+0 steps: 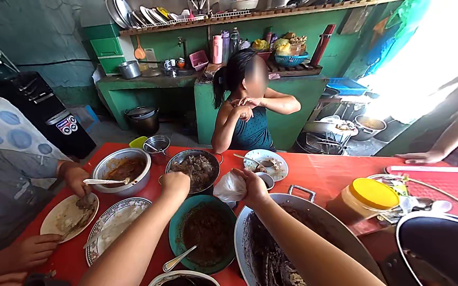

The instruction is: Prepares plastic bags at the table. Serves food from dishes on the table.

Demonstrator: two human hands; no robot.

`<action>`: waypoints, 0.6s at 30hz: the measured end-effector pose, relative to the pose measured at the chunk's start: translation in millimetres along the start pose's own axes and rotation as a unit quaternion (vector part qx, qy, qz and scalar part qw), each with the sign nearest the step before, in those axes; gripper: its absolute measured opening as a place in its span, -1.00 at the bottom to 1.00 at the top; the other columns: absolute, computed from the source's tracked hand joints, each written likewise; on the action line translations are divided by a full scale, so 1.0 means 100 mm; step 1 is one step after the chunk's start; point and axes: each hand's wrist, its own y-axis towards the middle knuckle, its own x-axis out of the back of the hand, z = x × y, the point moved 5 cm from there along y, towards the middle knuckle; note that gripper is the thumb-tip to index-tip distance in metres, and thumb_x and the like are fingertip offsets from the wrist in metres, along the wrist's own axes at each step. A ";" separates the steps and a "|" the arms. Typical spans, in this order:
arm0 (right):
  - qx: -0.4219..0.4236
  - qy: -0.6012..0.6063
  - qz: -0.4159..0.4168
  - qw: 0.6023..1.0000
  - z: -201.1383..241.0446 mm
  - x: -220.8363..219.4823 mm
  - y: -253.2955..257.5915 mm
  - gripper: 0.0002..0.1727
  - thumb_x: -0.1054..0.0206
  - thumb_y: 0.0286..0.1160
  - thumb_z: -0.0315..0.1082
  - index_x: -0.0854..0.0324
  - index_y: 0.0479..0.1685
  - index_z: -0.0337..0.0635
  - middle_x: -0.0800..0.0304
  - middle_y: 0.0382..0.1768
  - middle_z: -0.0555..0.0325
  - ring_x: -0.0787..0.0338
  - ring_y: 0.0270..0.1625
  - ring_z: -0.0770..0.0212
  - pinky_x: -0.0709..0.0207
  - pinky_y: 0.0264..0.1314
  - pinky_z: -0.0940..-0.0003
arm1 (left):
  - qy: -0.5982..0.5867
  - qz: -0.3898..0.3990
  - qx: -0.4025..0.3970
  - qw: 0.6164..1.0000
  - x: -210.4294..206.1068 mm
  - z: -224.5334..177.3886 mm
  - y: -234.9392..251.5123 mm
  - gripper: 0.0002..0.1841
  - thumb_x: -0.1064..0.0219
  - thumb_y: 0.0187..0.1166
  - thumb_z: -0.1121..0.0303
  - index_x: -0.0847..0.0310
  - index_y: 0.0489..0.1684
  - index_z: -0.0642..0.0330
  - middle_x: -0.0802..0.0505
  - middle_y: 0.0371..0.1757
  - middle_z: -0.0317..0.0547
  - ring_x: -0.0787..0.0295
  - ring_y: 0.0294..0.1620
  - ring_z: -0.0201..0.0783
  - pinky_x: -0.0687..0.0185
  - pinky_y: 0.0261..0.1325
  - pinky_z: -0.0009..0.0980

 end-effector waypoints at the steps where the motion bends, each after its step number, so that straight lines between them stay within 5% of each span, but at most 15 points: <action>1: -0.003 0.001 0.000 1.000 0.00 0.00 -0.01 -0.35 0.27 0.86 0.09 -0.48 0.51 -0.18 -0.73 0.23 0.01 -0.72 0.18 0.16 -0.57 0.24 0.08 | 0.016 -0.037 -0.011 0.999 -0.13 -0.02 0.05 -0.77 -0.15 0.63 0.59 -0.79 -0.17 0.43 -0.85 0.03 0.30 -0.79 0.15 0.26 -0.66 0.07 0.19; 6: -0.009 -0.007 0.002 1.000 -0.01 -0.01 -0.04 -0.35 0.24 0.86 0.09 -0.48 0.52 -0.19 -0.73 0.23 -0.01 -0.72 0.18 0.15 -0.57 0.23 0.08 | -0.099 -0.080 0.052 0.991 -0.57 0.04 0.20 -0.67 -0.07 0.70 0.56 -0.67 0.29 0.42 -0.77 0.28 0.32 -0.71 0.35 0.24 -0.63 0.29 0.11; 9: -0.009 -0.014 0.006 1.000 -0.03 0.00 -0.04 -0.34 0.25 0.85 0.11 -0.50 0.50 -0.17 -0.73 0.20 0.00 -0.72 0.16 0.16 -0.58 0.21 0.08 | -0.229 -0.010 0.139 0.963 -0.54 0.22 0.20 -0.69 -0.30 0.62 0.30 -0.69 0.17 0.31 -0.84 0.16 0.26 -0.81 0.25 0.20 -0.69 0.17 0.21; 13: -0.010 -0.019 0.013 1.000 -0.04 -0.03 -0.05 -0.33 0.27 0.85 0.14 -0.48 0.54 -0.14 -0.72 0.24 0.02 -0.71 0.20 0.18 -0.56 0.25 0.09 | -0.321 0.020 0.172 0.931 -0.65 0.31 0.35 -0.55 -0.40 0.63 0.04 -0.74 0.00 0.37 -0.84 0.14 0.27 -0.78 0.28 0.19 -0.65 0.25 0.22; 18: -0.002 -0.009 0.024 1.000 -0.03 -0.11 -0.04 -0.31 0.30 0.85 0.15 -0.47 0.56 -0.13 -0.73 0.25 0.03 -0.73 0.18 0.18 -0.58 0.23 0.10 | -0.493 -0.039 0.157 0.855 -1.14 0.48 0.61 -0.62 -0.53 0.53 0.12 -0.81 -0.06 0.34 -0.87 -0.02 0.26 -0.83 0.06 0.17 -0.64 0.25 0.21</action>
